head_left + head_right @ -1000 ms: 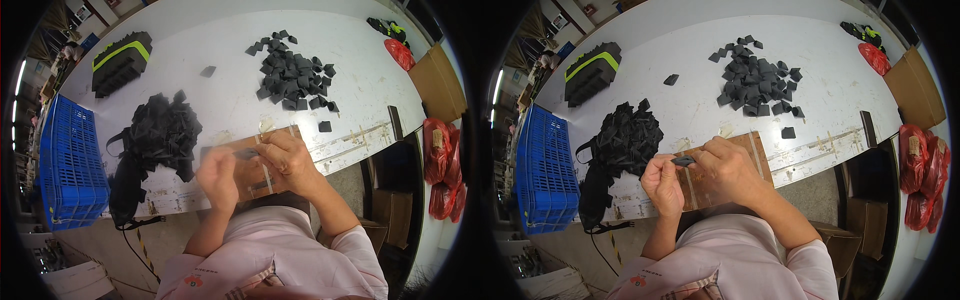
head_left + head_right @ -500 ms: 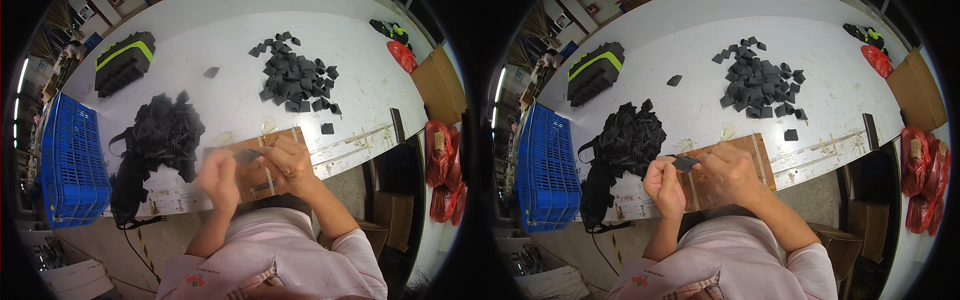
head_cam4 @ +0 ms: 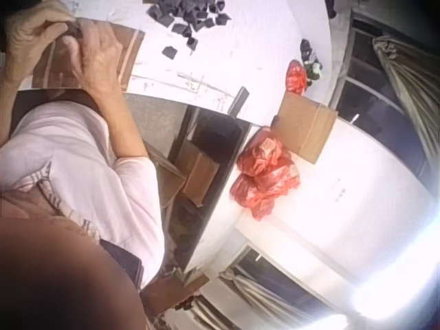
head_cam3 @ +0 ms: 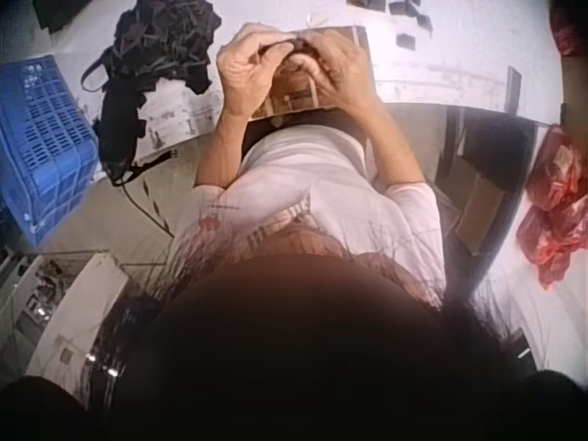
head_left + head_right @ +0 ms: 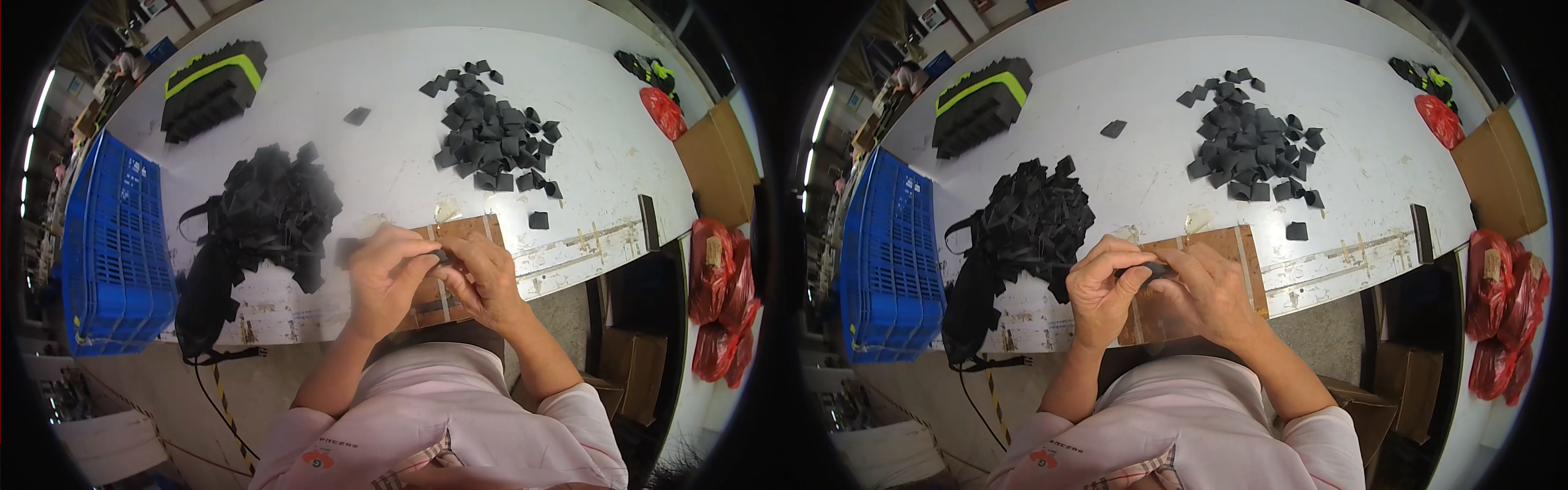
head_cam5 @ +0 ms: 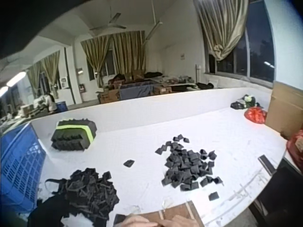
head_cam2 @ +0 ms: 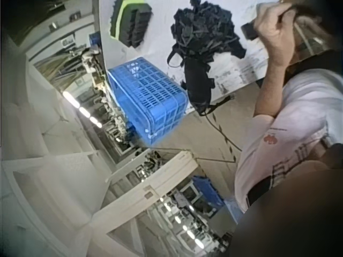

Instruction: The person is manually processing or inspecting small grey foam or rubber components at a workbench, involving dextrous hand manipulation.

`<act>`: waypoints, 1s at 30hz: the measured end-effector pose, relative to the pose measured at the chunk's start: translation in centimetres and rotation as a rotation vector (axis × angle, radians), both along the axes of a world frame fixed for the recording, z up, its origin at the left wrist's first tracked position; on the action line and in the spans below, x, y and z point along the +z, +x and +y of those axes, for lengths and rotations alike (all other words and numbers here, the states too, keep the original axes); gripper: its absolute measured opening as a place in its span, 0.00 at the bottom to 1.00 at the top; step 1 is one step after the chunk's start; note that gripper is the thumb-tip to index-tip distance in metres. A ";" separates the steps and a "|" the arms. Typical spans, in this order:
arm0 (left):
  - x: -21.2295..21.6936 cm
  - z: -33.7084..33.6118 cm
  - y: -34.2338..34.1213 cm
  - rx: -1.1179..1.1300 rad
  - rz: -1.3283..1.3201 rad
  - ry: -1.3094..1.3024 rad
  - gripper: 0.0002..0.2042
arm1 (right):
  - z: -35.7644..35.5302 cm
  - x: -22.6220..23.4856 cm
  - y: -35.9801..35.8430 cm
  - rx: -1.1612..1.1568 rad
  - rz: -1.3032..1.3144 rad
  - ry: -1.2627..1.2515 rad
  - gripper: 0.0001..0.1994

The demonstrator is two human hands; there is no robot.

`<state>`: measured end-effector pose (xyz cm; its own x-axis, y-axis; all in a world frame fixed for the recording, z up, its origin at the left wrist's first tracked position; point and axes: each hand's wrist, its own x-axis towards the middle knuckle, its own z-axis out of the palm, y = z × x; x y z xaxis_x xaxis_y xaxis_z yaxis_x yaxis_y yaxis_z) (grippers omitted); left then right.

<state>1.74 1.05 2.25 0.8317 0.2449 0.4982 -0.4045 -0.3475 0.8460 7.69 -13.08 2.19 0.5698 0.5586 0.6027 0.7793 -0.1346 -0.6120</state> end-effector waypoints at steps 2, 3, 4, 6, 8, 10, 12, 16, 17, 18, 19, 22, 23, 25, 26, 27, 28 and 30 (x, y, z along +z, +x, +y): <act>-0.4 0.0 -0.2 0.024 -0.043 0.008 0.05 | 0.3 0.5 -0.1 0.007 -0.010 0.010 0.08; -0.7 -0.3 -0.3 0.038 -0.045 -0.027 0.06 | 0.4 0.6 -0.3 0.037 -0.004 0.004 0.08; -1.1 -0.5 -0.3 0.053 -0.065 -0.012 0.06 | 0.3 0.5 -0.3 -0.004 -0.046 -0.004 0.08; -1.5 -1.0 -0.3 0.114 -0.078 0.056 0.06 | 0.3 0.1 -0.2 -0.067 -0.106 -0.013 0.07; -2.5 -1.7 -0.1 0.194 -0.130 0.028 0.06 | 0.5 0.3 0.0 -0.020 -0.061 -0.023 0.07; -4.5 -1.4 -0.7 0.324 -0.095 0.150 0.06 | 0.1 0.4 1.0 0.032 0.052 -0.068 0.03; -7.3 -0.5 -1.4 0.518 0.079 0.093 0.08 | -0.7 0.8 2.1 0.084 0.656 0.214 0.06; -12.7 5.0 -2.8 0.859 0.364 0.216 0.10 | -0.8 -1.3 4.4 -0.289 0.748 0.253 0.15; -13.8 6.1 -2.9 0.836 0.511 0.315 0.10 | -1.8 -2.5 3.1 -0.278 0.756 0.142 0.15; -14.6 6.8 -3.1 0.799 0.661 0.418 0.10 | -1.8 -3.0 1.0 -0.271 0.866 0.041 0.15; -14.8 7.3 -3.2 0.794 0.663 0.420 0.10 | -2.2 -4.1 -0.8 -0.128 1.009 0.043 0.14; -14.5 7.8 -3.2 0.601 0.440 0.220 0.06 | -0.7 -5.1 -3.7 0.113 1.294 -0.235 0.15; -13.6 7.4 -3.4 0.583 0.443 0.218 0.06 | -0.1 -6.7 -3.8 0.168 1.342 -0.232 0.15; -11.2 6.5 -4.5 0.360 0.249 0.203 0.07 | 1.7 -7.6 -3.8 0.202 1.585 -0.103 0.16; -11.0 6.2 -5.0 0.261 0.188 0.269 0.08 | 3.2 -7.3 -3.8 0.178 1.769 0.031 0.16; -10.5 5.6 -5.4 0.257 0.196 0.259 0.08 | 4.4 -7.4 -3.7 0.166 1.777 0.026 0.16; -9.9 5.0 -5.8 0.240 0.194 0.214 0.08 | 5.6 -7.6 -3.7 0.172 1.893 0.159 0.13; -9.6 4.3 -6.1 0.287 0.134 0.146 0.08 | 6.5 -8.8 -3.6 0.177 2.007 0.291 0.11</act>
<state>-4.38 5.31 -7.38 0.7996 0.4126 0.4364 -0.1617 -0.5519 0.8181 4.11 -6.61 -6.65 0.3740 0.6944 -0.6147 -0.8936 0.0924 -0.4393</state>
